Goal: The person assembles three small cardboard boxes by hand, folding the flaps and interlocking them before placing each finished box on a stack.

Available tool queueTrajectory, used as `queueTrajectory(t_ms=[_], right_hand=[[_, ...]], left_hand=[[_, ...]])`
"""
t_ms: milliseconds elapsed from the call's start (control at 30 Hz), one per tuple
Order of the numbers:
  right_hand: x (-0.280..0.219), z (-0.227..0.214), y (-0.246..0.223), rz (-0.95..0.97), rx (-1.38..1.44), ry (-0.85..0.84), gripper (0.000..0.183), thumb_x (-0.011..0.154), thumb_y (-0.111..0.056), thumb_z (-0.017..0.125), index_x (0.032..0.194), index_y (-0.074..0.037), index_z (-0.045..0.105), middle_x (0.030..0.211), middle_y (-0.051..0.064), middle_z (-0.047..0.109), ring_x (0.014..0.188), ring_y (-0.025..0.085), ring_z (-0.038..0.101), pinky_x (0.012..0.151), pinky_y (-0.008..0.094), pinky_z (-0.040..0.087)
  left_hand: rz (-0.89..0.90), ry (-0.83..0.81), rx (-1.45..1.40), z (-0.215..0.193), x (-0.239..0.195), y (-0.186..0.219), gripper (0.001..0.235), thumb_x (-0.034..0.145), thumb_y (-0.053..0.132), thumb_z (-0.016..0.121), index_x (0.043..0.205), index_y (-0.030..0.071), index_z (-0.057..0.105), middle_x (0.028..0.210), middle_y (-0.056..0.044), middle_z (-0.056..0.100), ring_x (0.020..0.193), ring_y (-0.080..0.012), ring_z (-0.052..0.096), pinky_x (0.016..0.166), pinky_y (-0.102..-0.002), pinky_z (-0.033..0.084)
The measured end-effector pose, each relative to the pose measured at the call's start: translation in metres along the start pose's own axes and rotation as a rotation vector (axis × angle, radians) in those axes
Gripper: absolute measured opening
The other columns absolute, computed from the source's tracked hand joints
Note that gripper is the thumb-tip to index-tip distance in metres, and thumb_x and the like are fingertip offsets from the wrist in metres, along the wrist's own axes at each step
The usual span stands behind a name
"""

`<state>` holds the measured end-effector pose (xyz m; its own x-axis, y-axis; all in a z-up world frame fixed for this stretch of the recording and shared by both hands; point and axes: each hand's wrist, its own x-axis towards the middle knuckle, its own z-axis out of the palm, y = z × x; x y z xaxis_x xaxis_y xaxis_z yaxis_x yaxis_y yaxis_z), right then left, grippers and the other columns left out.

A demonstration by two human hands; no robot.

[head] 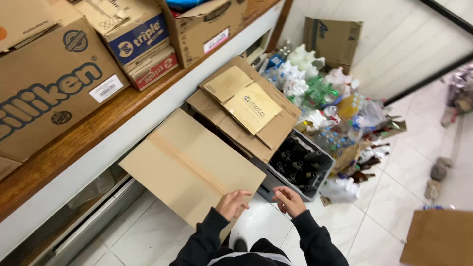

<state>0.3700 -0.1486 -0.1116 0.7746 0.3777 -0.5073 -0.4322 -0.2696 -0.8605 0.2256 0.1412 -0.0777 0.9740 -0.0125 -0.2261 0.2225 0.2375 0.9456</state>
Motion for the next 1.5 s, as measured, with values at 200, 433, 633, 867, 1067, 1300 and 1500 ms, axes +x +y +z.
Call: queueTrajectory(t_ms=[200,433,633,867,1067,1300,1500], right_hand=[[0.156,0.024,-0.013,0.093,0.124,0.042,0.025,0.103,-0.018,0.086,0.120,-0.002,0.081,0.100,0.021,0.086,0.073,0.026,0.075,0.053,0.036,0.055],[0.309,0.058,-0.053,0.139,0.045,0.202,0.039,0.103,-0.011,0.072,0.142,-0.009,0.063,0.092,0.022,0.078,0.058,0.031,0.071,0.041,0.044,0.053],[0.415,0.057,-0.038,0.313,0.387,0.239,0.040,0.103,-0.032,0.089,0.112,-0.014,0.054,0.064,0.008,0.047,0.044,0.018,0.042,0.038,0.036,0.028],[0.394,0.035,-0.041,0.183,0.599,-0.190,0.023,0.110,-0.017,0.083,0.121,-0.007,0.066,0.075,0.006,0.058,0.050,0.011,0.043,0.043,0.027,0.025],[0.294,0.003,-0.002,0.121,0.088,-0.272,0.043,0.110,-0.030,0.084,0.086,-0.002,0.061,0.051,0.016,0.054,0.033,0.022,0.041,0.031,0.037,0.029],[0.194,0.022,0.029,0.000,-0.106,-0.237,0.020,0.096,-0.011,0.098,0.097,-0.001,0.081,0.066,0.013,0.071,0.052,0.023,0.065,0.045,0.035,0.050],[0.128,0.062,0.087,-0.090,-0.348,-0.262,0.029,0.097,-0.019,0.101,0.115,0.001,0.092,0.105,0.019,0.091,0.098,0.033,0.080,0.096,0.055,0.066]], left_hand=[[-0.268,0.211,0.193,-0.049,-0.010,0.009,0.087,0.112,0.072,0.026,0.152,0.020,0.083,0.052,-0.001,0.035,0.099,-0.0227,0.095,0.093,-0.028,0.057],[-0.166,0.436,0.024,-0.028,0.031,-0.020,0.077,0.118,0.058,0.038,0.155,0.006,0.081,0.052,0.001,0.033,0.082,-0.0231,0.087,0.086,-0.033,0.059],[-0.130,0.434,-0.218,0.029,0.074,-0.042,0.072,0.120,0.048,0.044,0.154,-0.007,0.076,0.044,0.004,0.036,0.079,-0.0259,0.088,0.097,-0.036,0.072],[-0.132,0.510,-0.184,0.035,0.085,-0.040,0.065,0.123,0.040,0.042,0.140,-0.010,0.080,0.045,0.002,0.044,0.089,-0.0273,0.090,0.107,-0.037,0.069],[-0.143,0.787,0.037,-0.037,0.039,-0.052,0.048,0.118,0.042,0.057,0.141,0.013,0.087,0.117,-0.006,0.095,0.105,-0.0163,0.083,0.095,-0.033,0.065],[-0.017,1.010,0.422,-0.181,-0.020,-0.028,0.120,0.084,0.023,0.107,0.183,0.006,0.042,0.171,-0.036,0.052,0.158,-0.0544,0.057,0.125,-0.061,0.059],[-0.254,0.825,0.141,-0.276,-0.056,-0.060,0.153,0.072,0.028,0.117,0.193,0.025,0.022,0.193,-0.027,0.028,0.173,-0.0451,0.042,0.138,-0.041,0.050]])
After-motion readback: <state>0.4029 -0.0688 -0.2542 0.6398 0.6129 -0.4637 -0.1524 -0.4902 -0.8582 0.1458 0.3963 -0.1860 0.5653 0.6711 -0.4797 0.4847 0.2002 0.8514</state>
